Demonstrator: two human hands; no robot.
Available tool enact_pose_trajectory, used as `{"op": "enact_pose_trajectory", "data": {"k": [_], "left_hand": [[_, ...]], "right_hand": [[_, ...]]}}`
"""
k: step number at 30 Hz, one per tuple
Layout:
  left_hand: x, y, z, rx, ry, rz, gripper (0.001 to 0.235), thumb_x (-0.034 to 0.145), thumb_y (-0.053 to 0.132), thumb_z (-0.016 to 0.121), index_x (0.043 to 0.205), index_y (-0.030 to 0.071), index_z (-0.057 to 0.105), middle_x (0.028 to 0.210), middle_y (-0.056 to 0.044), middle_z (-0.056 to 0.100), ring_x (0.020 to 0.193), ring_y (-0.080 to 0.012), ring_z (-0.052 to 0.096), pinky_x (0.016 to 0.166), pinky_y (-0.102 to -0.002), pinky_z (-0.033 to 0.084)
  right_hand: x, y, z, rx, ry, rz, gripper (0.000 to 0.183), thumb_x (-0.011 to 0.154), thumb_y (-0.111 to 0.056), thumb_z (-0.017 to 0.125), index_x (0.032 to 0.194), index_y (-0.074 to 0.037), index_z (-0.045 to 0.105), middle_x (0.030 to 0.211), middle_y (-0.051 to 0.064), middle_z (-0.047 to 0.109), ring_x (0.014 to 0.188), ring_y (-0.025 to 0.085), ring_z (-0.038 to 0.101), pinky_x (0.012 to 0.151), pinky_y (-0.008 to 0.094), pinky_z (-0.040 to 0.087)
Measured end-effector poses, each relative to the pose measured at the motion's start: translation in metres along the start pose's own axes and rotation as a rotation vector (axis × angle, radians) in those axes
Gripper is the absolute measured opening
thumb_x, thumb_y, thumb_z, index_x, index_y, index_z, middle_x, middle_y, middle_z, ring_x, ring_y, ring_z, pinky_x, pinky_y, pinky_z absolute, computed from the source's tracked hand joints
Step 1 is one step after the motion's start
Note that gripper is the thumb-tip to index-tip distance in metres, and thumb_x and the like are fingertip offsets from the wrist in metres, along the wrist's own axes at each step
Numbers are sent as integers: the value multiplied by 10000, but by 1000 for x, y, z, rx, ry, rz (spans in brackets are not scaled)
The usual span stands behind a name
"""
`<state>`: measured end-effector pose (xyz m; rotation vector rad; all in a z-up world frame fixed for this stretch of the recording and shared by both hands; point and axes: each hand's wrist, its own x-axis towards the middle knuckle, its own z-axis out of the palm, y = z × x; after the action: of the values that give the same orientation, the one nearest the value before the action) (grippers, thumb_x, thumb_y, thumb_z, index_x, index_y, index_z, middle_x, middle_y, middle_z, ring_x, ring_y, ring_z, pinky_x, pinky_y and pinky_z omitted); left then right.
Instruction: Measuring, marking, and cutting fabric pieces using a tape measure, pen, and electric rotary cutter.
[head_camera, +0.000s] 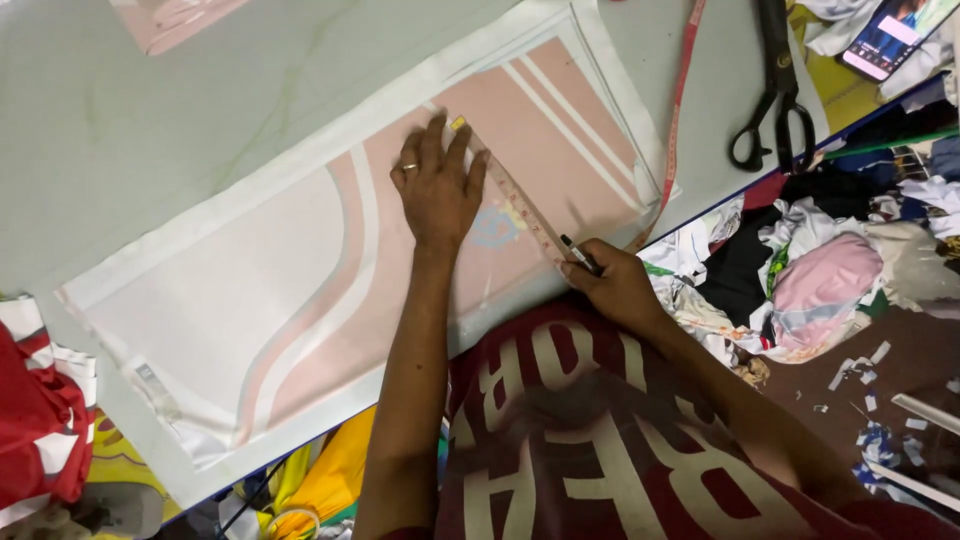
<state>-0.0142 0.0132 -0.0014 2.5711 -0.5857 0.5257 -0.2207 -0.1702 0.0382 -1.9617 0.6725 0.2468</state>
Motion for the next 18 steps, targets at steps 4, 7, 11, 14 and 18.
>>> {"op": "enact_pose_trajectory", "data": {"k": [4,7,11,14,18], "left_hand": [[-3,-5,14,26,55,6,335,956,478,724,1222,274,736,1365,44,574,1276,-244,495,941,-434,412],[-5,-6,18,35,80,24,394,921,540,740,1221,285,731,1337,68,588,1269,-228,494,937,-431,407],[-6,-6,20,16,57,1,396,927,560,720,1225,299,722,1328,81,593,1285,-217,481,962,-430,391],[-6,-6,18,13,59,-3,389,923,558,724,1214,299,727,1319,84,598,1283,-212,477,963,-428,388],[-6,-7,21,-19,85,1,380,904,535,747,1199,297,732,1311,74,604,1281,-218,482,967,-436,391]], "right_hand": [[-8,-12,2,-22,-5,-2,142,904,-149,792,1036,-99,780,785,117,739,771,179,649,690,344,492],[-7,-1,8,-9,-15,27,129,903,-148,797,1008,-76,778,808,141,760,756,186,649,686,352,498],[-10,-9,10,1,16,80,132,881,-156,799,985,-76,785,771,134,751,752,197,648,690,344,497],[-11,-11,10,-4,22,101,104,882,-161,787,965,-99,792,752,111,752,742,191,659,686,330,502],[-10,-12,9,-34,24,130,93,870,-181,788,951,-137,804,738,99,753,728,181,669,678,324,505]]}}
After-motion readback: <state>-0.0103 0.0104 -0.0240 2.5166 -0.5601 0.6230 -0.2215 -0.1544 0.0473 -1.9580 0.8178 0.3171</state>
